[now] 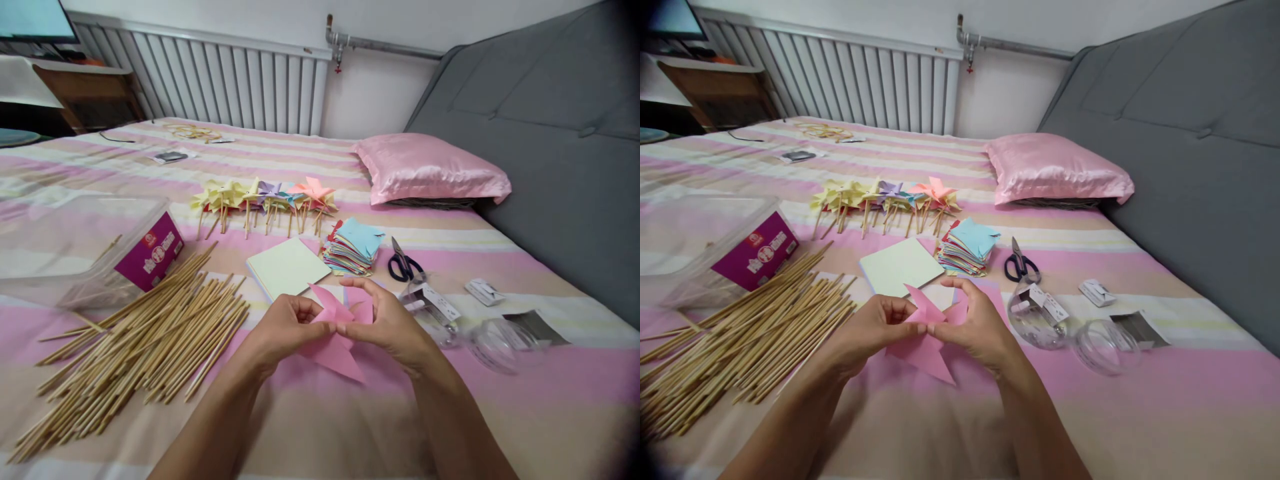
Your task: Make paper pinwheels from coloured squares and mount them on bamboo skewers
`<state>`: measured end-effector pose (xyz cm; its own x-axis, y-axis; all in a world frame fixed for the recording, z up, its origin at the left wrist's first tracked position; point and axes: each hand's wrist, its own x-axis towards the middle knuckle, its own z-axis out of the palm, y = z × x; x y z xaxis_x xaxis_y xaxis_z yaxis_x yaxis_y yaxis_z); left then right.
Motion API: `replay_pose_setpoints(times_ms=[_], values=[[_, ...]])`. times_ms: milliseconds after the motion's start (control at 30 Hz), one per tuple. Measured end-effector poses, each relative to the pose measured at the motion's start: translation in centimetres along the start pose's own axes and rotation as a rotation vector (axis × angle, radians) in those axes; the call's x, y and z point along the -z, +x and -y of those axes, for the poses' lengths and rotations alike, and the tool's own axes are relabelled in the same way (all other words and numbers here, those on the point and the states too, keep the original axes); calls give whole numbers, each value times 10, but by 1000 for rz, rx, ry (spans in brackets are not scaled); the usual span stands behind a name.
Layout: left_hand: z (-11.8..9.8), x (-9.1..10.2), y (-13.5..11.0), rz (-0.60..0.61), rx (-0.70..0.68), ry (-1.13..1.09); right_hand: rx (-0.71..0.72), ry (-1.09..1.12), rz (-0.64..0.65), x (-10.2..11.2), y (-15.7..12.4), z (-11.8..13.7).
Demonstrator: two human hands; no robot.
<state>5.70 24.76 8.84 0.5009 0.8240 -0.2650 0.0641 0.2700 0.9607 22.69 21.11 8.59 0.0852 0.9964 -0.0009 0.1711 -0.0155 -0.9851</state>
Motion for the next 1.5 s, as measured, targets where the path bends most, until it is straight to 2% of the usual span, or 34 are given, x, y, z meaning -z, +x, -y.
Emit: replay_pose_setpoints(times_ms=[200, 300, 400, 467, 567, 633, 700, 800, 867, 1033, 1200, 1333, 1500], values=[[1, -3, 0, 15, -27, -15, 26, -133, 24, 2, -1, 2], [1, -5, 0, -3, -14, -31, -27, -56, 22, 0, -2, 2], [3, -6, 2, -105, -2, -68, -65, 123, 26, -3, 0, 0], [5, -5, 4, -238, -27, -93, 20, 168, -66, -4, 1, -1], [7, 0, 9, -430, -70, -174, 255, 41, -338, -7, -1, 2], [8, 3, 12, -501, -64, -267, 350, -57, -394, -9, -6, 7], [7, 5, 13, -532, -49, -370, 375, -135, -250, -13, -12, 12], [5, 5, 14, -544, -45, -504, 356, -269, 109, -22, -18, 14], [4, 5, 14, -538, -45, -568, 360, -336, 206, -28, -17, 9], [3, 4, 12, -488, -4, -653, 445, -381, 107, -37, -9, -7], [4, 1, 11, -456, 20, -675, 473, -365, 53, -39, -6, -10], [8, -1, 10, -452, -29, -657, 426, -240, 17, -42, -6, -8], [8, -4, 9, -425, -68, -602, 277, -6, -15, -44, -5, -9]])
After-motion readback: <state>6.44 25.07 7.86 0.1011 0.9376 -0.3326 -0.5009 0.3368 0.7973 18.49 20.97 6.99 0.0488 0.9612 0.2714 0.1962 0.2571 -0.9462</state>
